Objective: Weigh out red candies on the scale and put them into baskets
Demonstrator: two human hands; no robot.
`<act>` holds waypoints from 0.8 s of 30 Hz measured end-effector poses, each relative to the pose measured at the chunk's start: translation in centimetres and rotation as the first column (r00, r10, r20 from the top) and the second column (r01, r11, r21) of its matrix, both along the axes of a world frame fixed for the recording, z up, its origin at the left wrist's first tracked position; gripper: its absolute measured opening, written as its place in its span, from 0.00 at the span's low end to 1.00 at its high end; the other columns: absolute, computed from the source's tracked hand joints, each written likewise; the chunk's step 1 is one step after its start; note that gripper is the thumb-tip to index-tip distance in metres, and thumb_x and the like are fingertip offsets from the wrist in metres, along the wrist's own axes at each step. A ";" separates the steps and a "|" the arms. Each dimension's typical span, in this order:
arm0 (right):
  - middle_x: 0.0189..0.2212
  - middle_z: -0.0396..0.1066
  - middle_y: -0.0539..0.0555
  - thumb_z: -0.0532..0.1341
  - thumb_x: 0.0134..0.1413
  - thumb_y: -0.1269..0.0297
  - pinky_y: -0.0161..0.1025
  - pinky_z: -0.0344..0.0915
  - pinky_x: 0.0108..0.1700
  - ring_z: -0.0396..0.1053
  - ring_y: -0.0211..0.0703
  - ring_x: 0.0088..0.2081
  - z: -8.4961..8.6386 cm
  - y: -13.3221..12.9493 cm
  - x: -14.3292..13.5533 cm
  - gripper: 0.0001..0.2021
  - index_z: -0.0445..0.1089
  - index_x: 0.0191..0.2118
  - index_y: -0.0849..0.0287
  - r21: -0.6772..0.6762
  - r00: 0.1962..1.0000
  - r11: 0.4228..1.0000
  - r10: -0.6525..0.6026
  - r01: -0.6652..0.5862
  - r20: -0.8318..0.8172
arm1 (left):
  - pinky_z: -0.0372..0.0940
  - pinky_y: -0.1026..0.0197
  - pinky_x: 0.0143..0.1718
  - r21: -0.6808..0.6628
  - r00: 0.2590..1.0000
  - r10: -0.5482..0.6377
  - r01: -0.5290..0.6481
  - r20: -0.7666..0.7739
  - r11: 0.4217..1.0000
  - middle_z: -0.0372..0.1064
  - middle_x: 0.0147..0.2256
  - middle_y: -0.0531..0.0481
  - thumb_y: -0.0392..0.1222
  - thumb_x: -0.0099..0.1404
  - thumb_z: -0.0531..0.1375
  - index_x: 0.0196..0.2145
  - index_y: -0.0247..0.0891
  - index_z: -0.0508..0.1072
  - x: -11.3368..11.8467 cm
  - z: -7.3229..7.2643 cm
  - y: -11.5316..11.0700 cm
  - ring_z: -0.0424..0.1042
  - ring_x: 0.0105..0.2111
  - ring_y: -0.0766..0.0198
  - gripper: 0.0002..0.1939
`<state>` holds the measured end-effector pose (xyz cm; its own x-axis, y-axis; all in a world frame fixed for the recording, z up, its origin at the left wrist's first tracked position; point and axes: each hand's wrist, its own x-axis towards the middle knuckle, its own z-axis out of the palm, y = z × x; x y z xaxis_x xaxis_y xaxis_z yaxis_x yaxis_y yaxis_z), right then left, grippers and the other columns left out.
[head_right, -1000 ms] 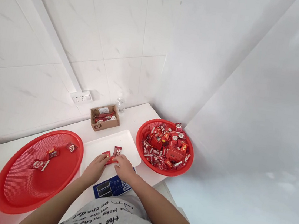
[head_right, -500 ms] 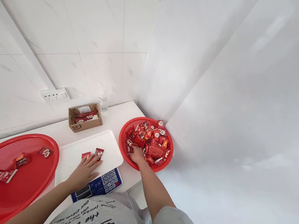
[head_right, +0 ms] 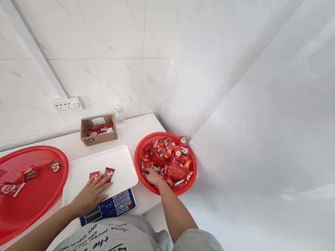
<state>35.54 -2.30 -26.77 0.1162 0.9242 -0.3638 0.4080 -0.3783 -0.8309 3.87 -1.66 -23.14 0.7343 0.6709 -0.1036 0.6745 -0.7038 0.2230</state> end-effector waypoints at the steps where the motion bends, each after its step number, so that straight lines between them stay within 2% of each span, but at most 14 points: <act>1: 0.39 0.75 0.53 0.63 0.42 0.65 0.43 0.63 0.46 0.70 0.46 0.41 0.3 -0.4 0.1 0.11 0.74 0.36 0.57 -0.002 1.000 1.000 0.012 -0.012 -0.027 | 0.45 0.40 0.60 -0.010 1.000 0.002 -0.002 0.003 1.000 0.48 0.63 0.50 0.52 0.67 0.46 0.60 0.48 0.58 0.0 0.0 0.0 0.43 0.63 0.48 0.24; 6: 0.35 0.73 0.53 0.60 0.45 0.62 0.41 0.64 0.42 0.69 0.43 0.38 1.5 -1.7 0.3 0.10 0.70 0.35 0.60 -0.005 0.988 1.000 -0.009 0.009 -0.152 | 0.45 0.38 0.59 -0.062 0.999 0.036 -0.035 0.027 0.998 0.53 0.62 0.48 0.48 0.67 0.49 0.56 0.45 0.64 0.5 0.9 0.1 0.46 0.62 0.47 0.21; 9: 0.33 0.72 0.52 0.59 0.44 0.67 0.39 0.64 0.41 0.68 0.42 0.36 1.7 -1.7 0.1 0.06 0.69 0.32 0.59 0.008 0.995 0.999 -0.044 0.045 -0.091 | 0.44 0.37 0.59 -0.057 0.995 0.061 -0.057 0.074 0.997 0.60 0.58 0.47 0.45 0.65 0.51 0.46 0.42 0.72 1.5 2.2 0.3 0.52 0.60 0.47 0.15; 13: 0.31 0.71 0.51 0.53 0.46 0.71 0.38 0.63 0.39 0.67 0.40 0.33 1.6 -1.5 -0.2 0.08 0.68 0.31 0.58 0.010 0.993 0.993 -0.115 0.115 -0.003 | 0.45 0.40 0.59 -0.070 0.988 0.109 -0.102 0.109 0.992 0.67 0.49 0.44 0.41 0.65 0.51 0.38 0.40 0.71 3.0 3.9 1.0 0.63 0.52 0.54 0.10; 16: 0.31 0.71 0.51 0.51 0.49 0.70 0.38 0.62 0.39 0.68 0.41 0.33 1.6 -1.6 -0.3 0.10 0.68 0.36 0.58 0.035 0.981 0.983 -0.183 0.181 0.069 | 0.47 0.44 0.58 -0.074 0.981 0.187 -0.183 0.052 0.980 0.67 0.45 0.44 0.36 0.64 0.50 0.38 0.39 0.70 3.7 4.3 1.9 0.67 0.46 0.57 0.10; 18: 0.34 0.71 0.52 0.49 0.53 0.68 0.40 0.62 0.41 0.68 0.42 0.35 1.7 -1.7 -0.2 0.13 0.66 0.41 0.57 0.061 0.966 0.972 -0.234 0.229 0.111 | 0.50 0.48 0.56 -0.056 0.973 0.229 -0.228 0.016 0.972 0.64 0.48 0.43 0.33 0.63 0.50 0.42 0.39 0.69 4.0 4.1 2.5 0.66 0.48 0.57 0.12; 20: 0.40 0.71 0.54 0.47 0.56 0.66 0.42 0.62 0.45 0.68 0.44 0.40 1.7 -1.8 0.0 0.15 0.64 0.46 0.57 0.110 0.941 0.951 -0.302 0.288 0.155 | 0.55 0.51 0.53 -0.050 0.966 0.260 -0.260 -0.007 0.964 0.61 0.53 0.42 0.32 0.62 0.50 0.47 0.39 0.66 4.1 3.8 3.0 0.63 0.51 0.55 0.16; 22: 0.46 0.69 0.57 0.45 0.57 0.65 0.42 0.60 0.48 0.67 0.45 0.46 1.5 -1.7 0.3 0.18 0.61 0.51 0.58 0.165 0.906 0.929 -0.361 0.330 0.221 | 0.57 0.53 0.50 -0.072 0.963 0.269 -0.270 -0.025 0.960 0.61 0.53 0.41 0.31 0.62 0.50 0.52 0.39 0.63 4.2 3.5 3.4 0.63 0.51 0.54 0.20; 24: 0.50 0.66 0.58 0.45 0.58 0.65 0.40 0.59 0.51 0.64 0.44 0.51 1.1 -1.6 0.5 0.20 0.57 0.56 0.58 0.158 0.881 0.944 -0.328 0.290 0.341 | 0.57 0.53 0.50 -0.099 0.961 0.277 -0.277 -0.022 0.956 0.64 0.49 0.41 0.32 0.62 0.50 0.54 0.37 0.61 4.2 3.5 3.7 0.64 0.49 0.53 0.22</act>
